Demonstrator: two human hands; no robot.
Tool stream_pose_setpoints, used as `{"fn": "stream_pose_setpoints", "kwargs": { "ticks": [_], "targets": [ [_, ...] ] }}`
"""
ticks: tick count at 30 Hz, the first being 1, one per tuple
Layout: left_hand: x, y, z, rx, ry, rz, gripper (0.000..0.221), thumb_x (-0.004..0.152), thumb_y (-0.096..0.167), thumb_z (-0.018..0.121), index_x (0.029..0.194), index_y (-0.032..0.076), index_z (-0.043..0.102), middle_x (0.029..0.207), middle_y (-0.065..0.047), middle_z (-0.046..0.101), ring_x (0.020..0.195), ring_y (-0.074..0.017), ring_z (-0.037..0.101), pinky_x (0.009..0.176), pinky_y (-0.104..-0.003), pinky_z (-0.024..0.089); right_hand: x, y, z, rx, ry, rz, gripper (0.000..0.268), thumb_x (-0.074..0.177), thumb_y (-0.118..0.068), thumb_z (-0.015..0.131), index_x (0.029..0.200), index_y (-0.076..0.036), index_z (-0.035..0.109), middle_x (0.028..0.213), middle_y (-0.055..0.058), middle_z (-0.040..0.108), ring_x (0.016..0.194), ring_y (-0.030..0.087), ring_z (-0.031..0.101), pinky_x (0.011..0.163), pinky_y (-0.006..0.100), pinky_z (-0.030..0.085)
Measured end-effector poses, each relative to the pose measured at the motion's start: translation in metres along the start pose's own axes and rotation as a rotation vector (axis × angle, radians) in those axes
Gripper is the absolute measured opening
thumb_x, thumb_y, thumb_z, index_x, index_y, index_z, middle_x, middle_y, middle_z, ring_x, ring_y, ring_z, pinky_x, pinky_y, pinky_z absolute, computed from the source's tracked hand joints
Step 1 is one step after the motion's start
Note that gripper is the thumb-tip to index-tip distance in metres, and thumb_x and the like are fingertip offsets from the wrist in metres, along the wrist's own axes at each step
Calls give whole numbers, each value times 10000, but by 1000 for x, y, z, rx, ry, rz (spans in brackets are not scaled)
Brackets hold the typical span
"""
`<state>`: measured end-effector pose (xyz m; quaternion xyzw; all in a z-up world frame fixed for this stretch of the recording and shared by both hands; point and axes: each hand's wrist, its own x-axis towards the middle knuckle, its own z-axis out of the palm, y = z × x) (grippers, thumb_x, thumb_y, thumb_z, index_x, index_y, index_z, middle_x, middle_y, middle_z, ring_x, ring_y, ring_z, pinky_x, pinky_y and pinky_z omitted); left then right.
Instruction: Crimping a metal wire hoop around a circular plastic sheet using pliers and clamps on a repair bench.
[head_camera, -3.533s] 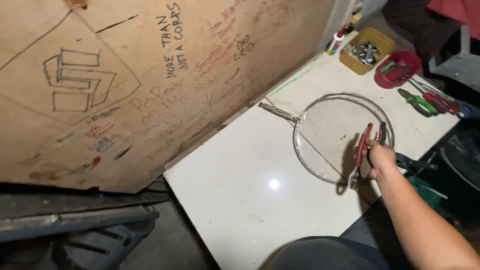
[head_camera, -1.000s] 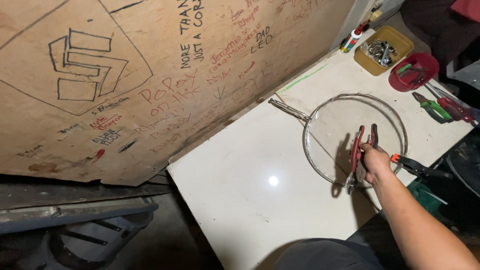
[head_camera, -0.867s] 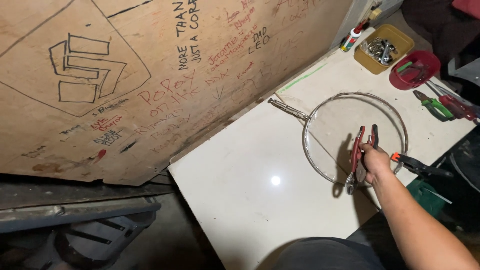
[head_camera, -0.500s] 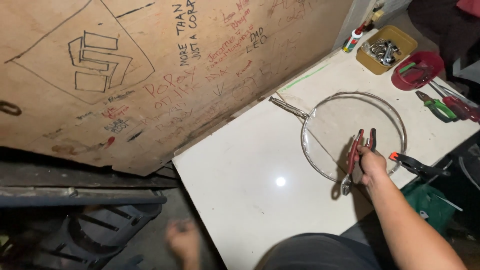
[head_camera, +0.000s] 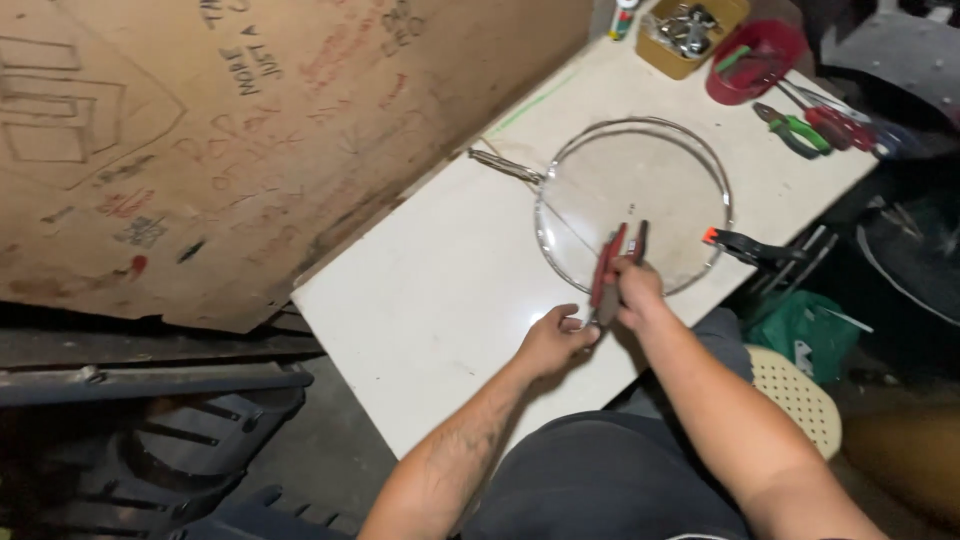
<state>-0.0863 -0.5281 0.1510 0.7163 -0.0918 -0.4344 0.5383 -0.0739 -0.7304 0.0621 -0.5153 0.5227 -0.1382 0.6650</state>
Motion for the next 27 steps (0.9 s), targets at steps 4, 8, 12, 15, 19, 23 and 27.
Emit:
{"fn": "stream_pose_setpoints", "kwargs": {
  "ticks": [4, 8, 12, 15, 19, 23, 27],
  "targets": [
    [22, -10, 21, -239, -97, -38, 595, 920, 173, 733, 1400, -49, 460, 865, -146, 658, 671, -246, 710, 563, -383, 658, -25, -6, -9, 71, -99, 54, 210, 935, -220, 669, 1055, -50, 640, 735, 110, 650, 676, 244, 658, 617, 428, 581],
    [32, -31, 28, 105, -2, 85, 520, 923, 329, 738, 1305, 7, 596, 768, -90, 699, 616, -192, 712, 556, -361, 595, -44, -16, -26, 213, -216, 144, 210, 938, -139, 637, 1117, -35, 603, 843, 85, 607, 781, 240, 665, 732, 473, 600],
    [16, -37, 42, -90, 21, 60, 341, 1021, 236, 621, 1265, -3, 624, 775, -104, 718, 559, -159, 697, 454, -280, 594, -78, -39, -40, 224, -244, 165, 406, 906, -121, 686, 1285, -54, 556, 1111, 28, 467, 1050, 145, 495, 1063, 509, 405],
    [-22, -13, 43, -152, 9, 60, 360, 997, 96, 578, 1298, -102, 588, 697, -142, 679, 483, -174, 625, 467, -301, 553, -130, -84, -57, 186, -302, 200, 392, 909, -108, 647, 1275, -130, 508, 1007, 3, 405, 975, 165, 501, 990, 401, 489],
    [-34, -53, 30, -310, 106, -1, 338, 957, 54, 621, 1227, -148, 612, 793, -215, 707, 588, -183, 666, 500, -295, 601, -81, -42, -103, 194, -353, 226, 420, 953, -104, 566, 1369, -116, 515, 1082, 183, 600, 970, 359, 671, 895, 626, 569],
    [-57, -54, -6, -28, 300, 30, 274, 829, 143, 817, 1066, 8, 789, 738, -195, 730, 574, -214, 693, 536, -375, 584, -53, -7, -136, 40, -403, 270, 442, 970, -150, 484, 1406, -120, 422, 1086, 206, 694, 849, 325, 710, 794, 563, 603],
    [-64, -17, -21, 243, 408, 22, 452, 774, 381, 890, 1110, 95, 789, 981, -217, 758, 959, -377, 722, 888, -458, 548, -41, 15, -141, -240, -437, 66, 491, 897, -144, 587, 1379, -66, 536, 958, 197, 732, 732, 250, 708, 584, 338, 598]
  ]
}}
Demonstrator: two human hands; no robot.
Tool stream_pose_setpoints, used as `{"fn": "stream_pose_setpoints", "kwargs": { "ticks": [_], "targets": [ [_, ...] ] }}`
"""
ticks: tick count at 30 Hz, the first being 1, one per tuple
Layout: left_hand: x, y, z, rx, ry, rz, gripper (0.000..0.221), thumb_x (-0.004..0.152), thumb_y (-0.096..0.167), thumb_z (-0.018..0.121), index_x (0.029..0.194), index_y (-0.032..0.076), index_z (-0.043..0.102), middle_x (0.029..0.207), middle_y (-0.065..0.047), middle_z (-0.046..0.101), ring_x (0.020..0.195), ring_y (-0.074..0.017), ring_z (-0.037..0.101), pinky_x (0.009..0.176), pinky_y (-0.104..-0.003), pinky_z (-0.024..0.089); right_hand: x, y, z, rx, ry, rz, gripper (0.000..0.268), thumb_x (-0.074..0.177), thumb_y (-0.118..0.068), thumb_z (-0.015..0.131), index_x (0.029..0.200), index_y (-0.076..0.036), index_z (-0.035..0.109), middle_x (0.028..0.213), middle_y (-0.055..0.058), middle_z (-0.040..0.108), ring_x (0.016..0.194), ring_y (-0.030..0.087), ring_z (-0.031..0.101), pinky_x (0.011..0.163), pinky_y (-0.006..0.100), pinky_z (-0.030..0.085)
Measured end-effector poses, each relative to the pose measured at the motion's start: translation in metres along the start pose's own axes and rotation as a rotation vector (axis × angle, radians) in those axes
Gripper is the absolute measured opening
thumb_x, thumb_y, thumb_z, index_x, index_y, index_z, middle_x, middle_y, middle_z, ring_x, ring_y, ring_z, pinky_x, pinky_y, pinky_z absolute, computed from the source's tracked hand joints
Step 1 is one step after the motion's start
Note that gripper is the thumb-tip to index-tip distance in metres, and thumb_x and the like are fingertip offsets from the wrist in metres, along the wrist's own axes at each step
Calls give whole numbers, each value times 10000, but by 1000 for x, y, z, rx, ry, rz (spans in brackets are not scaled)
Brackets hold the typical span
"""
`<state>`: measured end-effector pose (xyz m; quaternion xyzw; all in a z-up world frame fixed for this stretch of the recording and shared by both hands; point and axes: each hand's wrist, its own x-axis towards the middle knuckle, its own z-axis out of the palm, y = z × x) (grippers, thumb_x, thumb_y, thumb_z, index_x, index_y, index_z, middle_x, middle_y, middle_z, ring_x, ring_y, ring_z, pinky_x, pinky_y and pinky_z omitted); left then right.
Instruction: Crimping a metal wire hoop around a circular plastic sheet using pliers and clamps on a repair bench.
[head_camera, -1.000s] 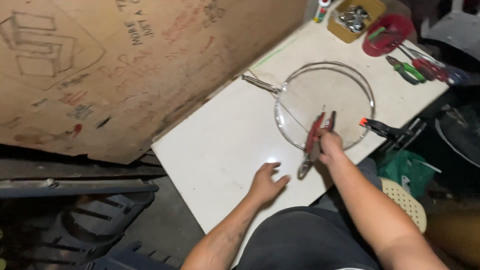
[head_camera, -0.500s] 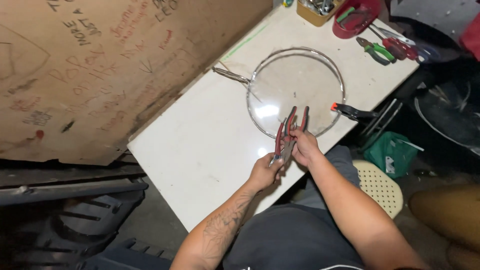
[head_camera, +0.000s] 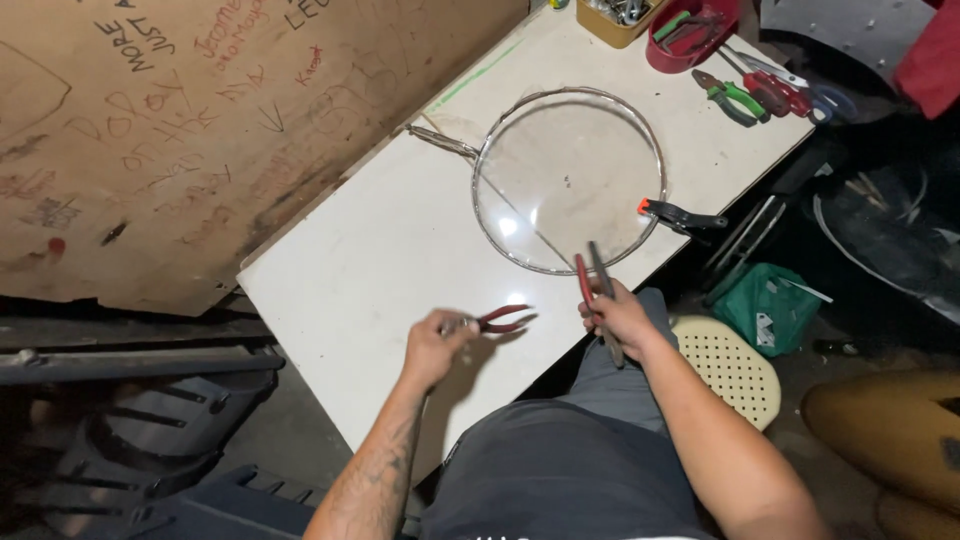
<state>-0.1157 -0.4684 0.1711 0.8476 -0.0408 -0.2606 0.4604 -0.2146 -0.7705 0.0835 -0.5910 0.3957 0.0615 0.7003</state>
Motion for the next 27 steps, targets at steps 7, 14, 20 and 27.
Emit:
{"fn": "stream_pose_setpoints", "kwargs": {
  "ticks": [7, 14, 20, 27],
  "targets": [
    [58, -12, 40, -135, 150, -23, 289, 1000, 321, 648, 1052, 36, 659, 761, -166, 721, 718, -297, 715, 668, -411, 560, 1, 11, 38, -711, 2, -264, 631, 770, -174, 729, 1366, -344, 613, 1253, 33, 740, 1231, 273, 661, 1062, 425, 523],
    [73, -26, 72, 90, 62, -161, 362, 902, 261, 725, 1202, 60, 694, 1027, -181, 762, 1087, -367, 716, 889, -451, 581, 4, 15, 66, -987, -63, -403, 410, 823, -227, 761, 1228, -178, 724, 1198, 127, 659, 1164, 343, 650, 980, 445, 557],
    [108, -58, 88, 171, 106, -207, 328, 898, 255, 722, 1160, 59, 736, 965, -158, 772, 1022, -332, 743, 815, -422, 613, 8, 24, 70, -1241, -28, -554, 280, 876, -217, 718, 1149, -162, 752, 1176, 104, 597, 1156, 311, 605, 960, 406, 553],
    [117, -27, 81, 302, 185, -82, 261, 896, 156, 689, 1080, -20, 747, 983, -257, 741, 1054, -450, 704, 892, -507, 587, 20, 7, 73, -1218, -49, -610, 478, 822, -328, 798, 1260, -170, 689, 1322, 132, 579, 1255, 338, 570, 1026, 427, 541]
  ]
}}
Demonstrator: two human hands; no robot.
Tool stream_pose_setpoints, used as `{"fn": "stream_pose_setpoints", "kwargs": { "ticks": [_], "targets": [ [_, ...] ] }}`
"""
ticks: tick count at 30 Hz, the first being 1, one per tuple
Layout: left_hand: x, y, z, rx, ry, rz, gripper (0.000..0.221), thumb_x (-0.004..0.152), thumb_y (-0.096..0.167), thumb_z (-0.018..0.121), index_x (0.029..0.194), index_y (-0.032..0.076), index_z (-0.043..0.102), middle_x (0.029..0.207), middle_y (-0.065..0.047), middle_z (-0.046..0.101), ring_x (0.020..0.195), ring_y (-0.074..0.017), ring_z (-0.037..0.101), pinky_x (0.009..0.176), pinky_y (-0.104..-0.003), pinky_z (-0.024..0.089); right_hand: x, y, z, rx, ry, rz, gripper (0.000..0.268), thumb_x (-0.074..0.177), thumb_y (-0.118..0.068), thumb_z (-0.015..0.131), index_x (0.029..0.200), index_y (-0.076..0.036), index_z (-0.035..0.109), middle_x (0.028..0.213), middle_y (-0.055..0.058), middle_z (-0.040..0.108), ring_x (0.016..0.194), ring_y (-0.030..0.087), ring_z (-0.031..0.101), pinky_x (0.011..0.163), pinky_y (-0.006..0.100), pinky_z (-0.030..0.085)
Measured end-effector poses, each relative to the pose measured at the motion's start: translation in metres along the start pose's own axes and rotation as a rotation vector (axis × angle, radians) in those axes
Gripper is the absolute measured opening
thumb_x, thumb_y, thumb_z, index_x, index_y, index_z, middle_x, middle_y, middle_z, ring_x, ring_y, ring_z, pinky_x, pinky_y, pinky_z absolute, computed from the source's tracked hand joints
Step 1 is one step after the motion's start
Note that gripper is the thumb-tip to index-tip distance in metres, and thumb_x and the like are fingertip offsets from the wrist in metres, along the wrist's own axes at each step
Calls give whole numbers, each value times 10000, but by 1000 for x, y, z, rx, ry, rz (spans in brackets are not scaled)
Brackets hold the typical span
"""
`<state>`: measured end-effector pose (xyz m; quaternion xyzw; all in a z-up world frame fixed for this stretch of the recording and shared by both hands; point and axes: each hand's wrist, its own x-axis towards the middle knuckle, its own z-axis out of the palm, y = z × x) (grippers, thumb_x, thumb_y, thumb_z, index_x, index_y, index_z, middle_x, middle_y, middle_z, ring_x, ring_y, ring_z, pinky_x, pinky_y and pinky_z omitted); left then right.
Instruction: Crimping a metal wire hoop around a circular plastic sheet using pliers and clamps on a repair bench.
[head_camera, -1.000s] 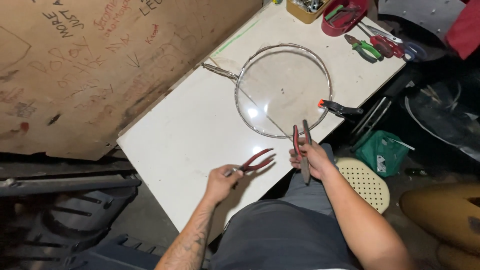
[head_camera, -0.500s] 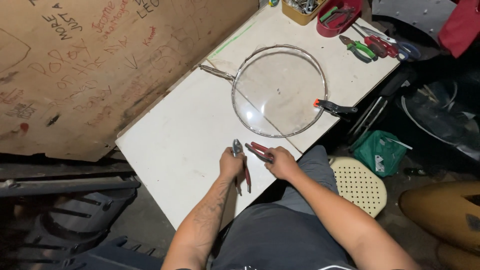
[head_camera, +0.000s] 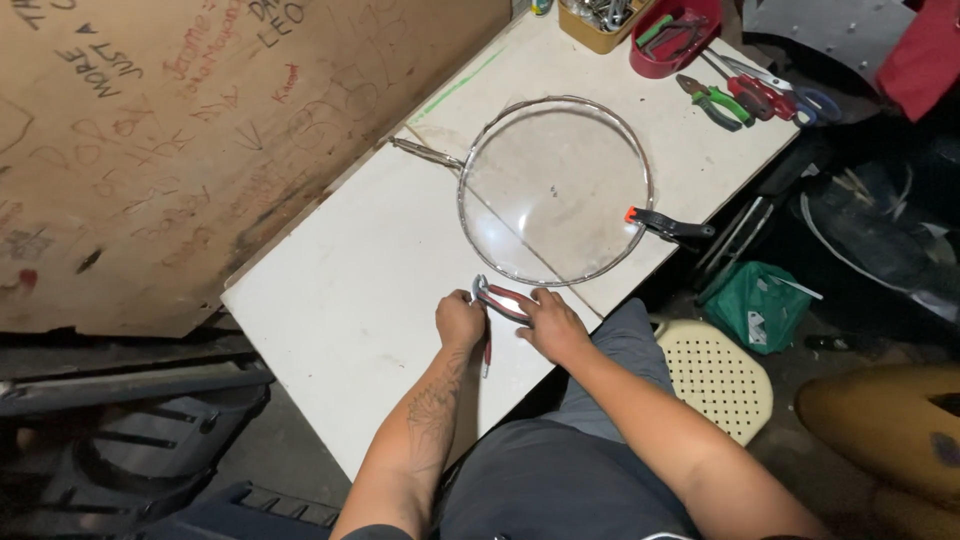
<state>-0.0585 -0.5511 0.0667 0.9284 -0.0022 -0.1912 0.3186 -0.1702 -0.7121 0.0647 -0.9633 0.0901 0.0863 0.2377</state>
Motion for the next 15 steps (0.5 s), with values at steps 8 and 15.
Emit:
{"fn": "stream_pose_setpoints", "kwargs": {
  "ticks": [8, 15],
  "targets": [
    [4, 15, -22, -60, -35, -19, 402, 881, 199, 672, 1202, -44, 685, 1094, -247, 662, 1118, -456, 665, 945, -506, 566, 1, 73, -148, 183, 441, 210, 562, 794, -175, 805, 1295, 23, 645, 1178, 268, 645, 1184, 461, 598, 1012, 505, 495],
    [37, 38, -30, -164, -96, -2, 614, 902, 258, 637, 1402, -88, 547, 1319, -308, 631, 1294, -469, 569, 1092, -541, 479, 14, 181, -196, -170, 16, 580, 796, 655, -555, 821, 1313, -119, 719, 1354, 215, 658, 1346, 439, 551, 1072, 582, 436]
  ]
}}
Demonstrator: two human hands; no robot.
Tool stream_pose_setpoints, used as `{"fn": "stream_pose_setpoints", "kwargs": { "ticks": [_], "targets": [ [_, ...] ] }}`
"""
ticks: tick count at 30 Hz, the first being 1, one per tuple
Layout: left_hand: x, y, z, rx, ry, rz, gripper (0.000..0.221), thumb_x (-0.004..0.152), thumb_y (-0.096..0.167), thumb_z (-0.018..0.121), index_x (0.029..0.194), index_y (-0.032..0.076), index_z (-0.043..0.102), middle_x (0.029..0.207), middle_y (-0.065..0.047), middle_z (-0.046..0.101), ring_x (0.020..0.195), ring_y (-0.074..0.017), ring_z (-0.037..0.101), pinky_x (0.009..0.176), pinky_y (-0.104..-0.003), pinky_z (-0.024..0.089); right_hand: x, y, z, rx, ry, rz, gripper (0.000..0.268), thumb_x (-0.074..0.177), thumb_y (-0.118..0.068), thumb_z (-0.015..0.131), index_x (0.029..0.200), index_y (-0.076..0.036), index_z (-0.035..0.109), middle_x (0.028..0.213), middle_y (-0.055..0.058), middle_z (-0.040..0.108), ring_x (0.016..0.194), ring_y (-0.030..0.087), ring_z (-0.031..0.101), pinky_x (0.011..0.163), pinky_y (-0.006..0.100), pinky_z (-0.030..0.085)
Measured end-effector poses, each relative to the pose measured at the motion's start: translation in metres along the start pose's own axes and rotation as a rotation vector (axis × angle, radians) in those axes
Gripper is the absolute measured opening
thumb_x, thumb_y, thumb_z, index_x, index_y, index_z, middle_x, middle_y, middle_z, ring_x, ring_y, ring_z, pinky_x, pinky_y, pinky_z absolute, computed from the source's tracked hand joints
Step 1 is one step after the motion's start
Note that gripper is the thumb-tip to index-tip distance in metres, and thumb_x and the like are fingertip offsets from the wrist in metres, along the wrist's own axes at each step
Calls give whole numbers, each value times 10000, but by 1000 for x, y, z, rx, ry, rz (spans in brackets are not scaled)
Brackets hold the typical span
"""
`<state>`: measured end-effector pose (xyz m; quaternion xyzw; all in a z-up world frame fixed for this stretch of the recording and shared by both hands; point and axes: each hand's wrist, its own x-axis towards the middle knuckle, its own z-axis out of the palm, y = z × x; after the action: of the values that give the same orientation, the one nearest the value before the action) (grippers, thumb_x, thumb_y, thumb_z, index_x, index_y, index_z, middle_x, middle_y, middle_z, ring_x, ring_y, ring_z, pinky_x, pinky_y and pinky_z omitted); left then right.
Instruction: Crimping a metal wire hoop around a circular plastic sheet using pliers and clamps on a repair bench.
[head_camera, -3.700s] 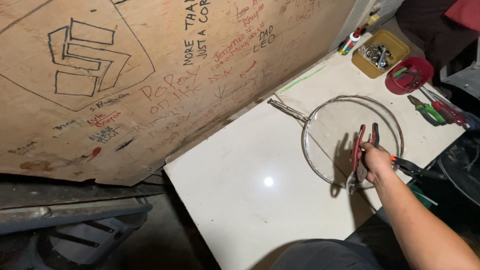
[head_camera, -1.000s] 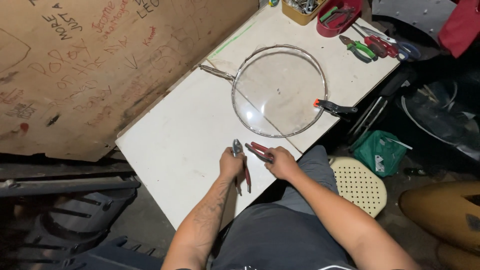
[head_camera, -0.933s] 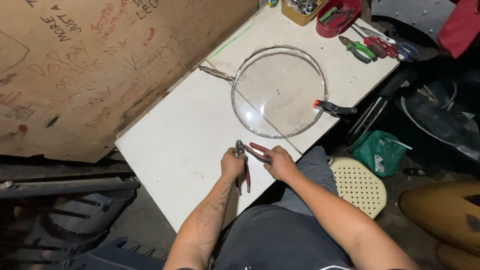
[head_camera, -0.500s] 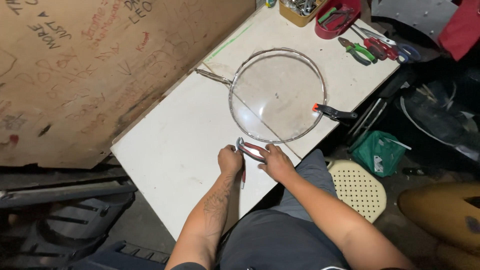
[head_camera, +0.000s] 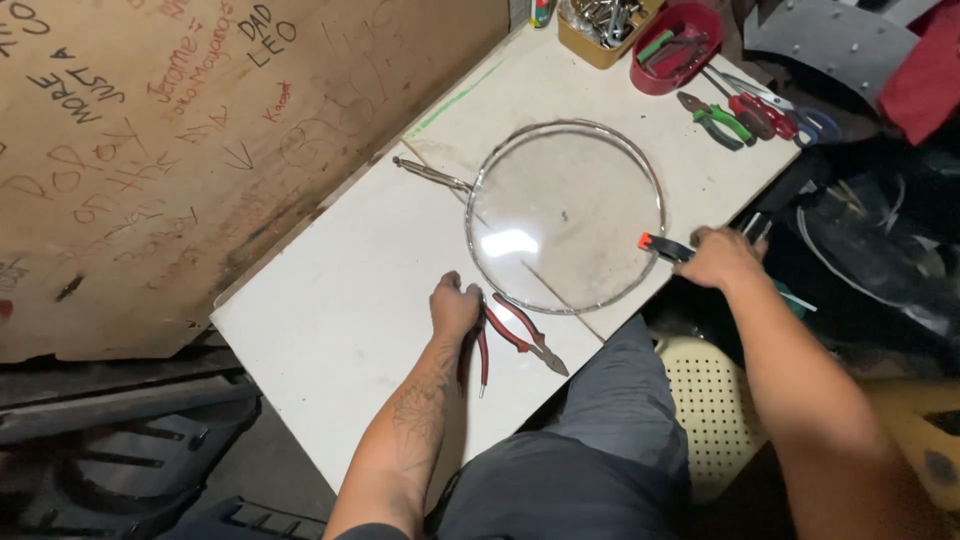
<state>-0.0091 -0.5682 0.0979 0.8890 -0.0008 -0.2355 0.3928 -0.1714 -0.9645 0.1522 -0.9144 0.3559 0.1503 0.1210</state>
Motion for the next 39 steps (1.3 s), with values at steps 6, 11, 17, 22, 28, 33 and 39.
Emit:
{"fn": "stream_pose_setpoints", "kwargs": {
  "ticks": [6, 11, 17, 22, 28, 33, 39],
  "targets": [
    [14, 29, 6, -122, -109, -45, 757, 808, 278, 693, 1489, 18, 487, 1356, -158, 657, 1290, -343, 603, 1084, -465, 489, 65, 49, 72, 45, -226, 18, 711, 753, -453, 750, 1361, -86, 711, 1311, 227, 726, 1272, 405, 643, 1027, 501, 524],
    [17, 36, 2, -287, -120, -34, 795, 825, 154, 659, 1552, -7, 381, 1411, -189, 623, 1339, -364, 567, 1116, -479, 455, -7, -1, 7, 307, -384, 142, 647, 767, -88, 764, 1389, 22, 627, 1125, 331, 717, 932, 418, 744, 738, 479, 651],
    [19, 32, 4, -323, -51, -36, 743, 837, 117, 658, 1528, -9, 417, 1369, -215, 640, 1317, -364, 585, 1097, -459, 474, 3, 8, 14, 295, -529, 96, 640, 702, -84, 742, 1309, 79, 624, 1096, 351, 716, 964, 437, 742, 790, 482, 633],
    [21, 29, 1, -245, 34, -22, 612, 872, 105, 626, 1461, -15, 514, 1331, -241, 655, 1303, -375, 592, 1081, -450, 494, -22, 14, 39, 320, -552, 37, 676, 638, -215, 752, 1257, 51, 703, 1230, 315, 724, 1230, 442, 652, 969, 508, 539],
    [10, 26, -7, -242, 18, -46, 572, 923, 176, 605, 1452, -26, 525, 1306, -234, 665, 1263, -342, 626, 1028, -423, 529, -43, 9, 60, 397, -556, 47, 812, 652, -176, 733, 1436, -1, 611, 1365, 294, 666, 1333, 435, 580, 1051, 514, 504],
    [-5, 37, -17, -270, 51, -50, 538, 942, 168, 607, 1433, -41, 543, 1317, -261, 661, 1277, -350, 614, 1045, -408, 521, -46, 16, 82, 398, -555, -16, 705, 647, -163, 727, 1339, -30, 695, 1286, 248, 721, 1257, 403, 639, 1029, 467, 519],
    [11, 17, -9, -260, 59, -52, 535, 960, 189, 615, 1434, -46, 539, 1329, -264, 654, 1290, -338, 606, 1049, -404, 520, -32, 19, 114, 390, -449, -104, 591, 685, -188, 758, 1255, -37, 725, 1189, 226, 753, 1187, 373, 677, 988, 462, 544]
  ]
}}
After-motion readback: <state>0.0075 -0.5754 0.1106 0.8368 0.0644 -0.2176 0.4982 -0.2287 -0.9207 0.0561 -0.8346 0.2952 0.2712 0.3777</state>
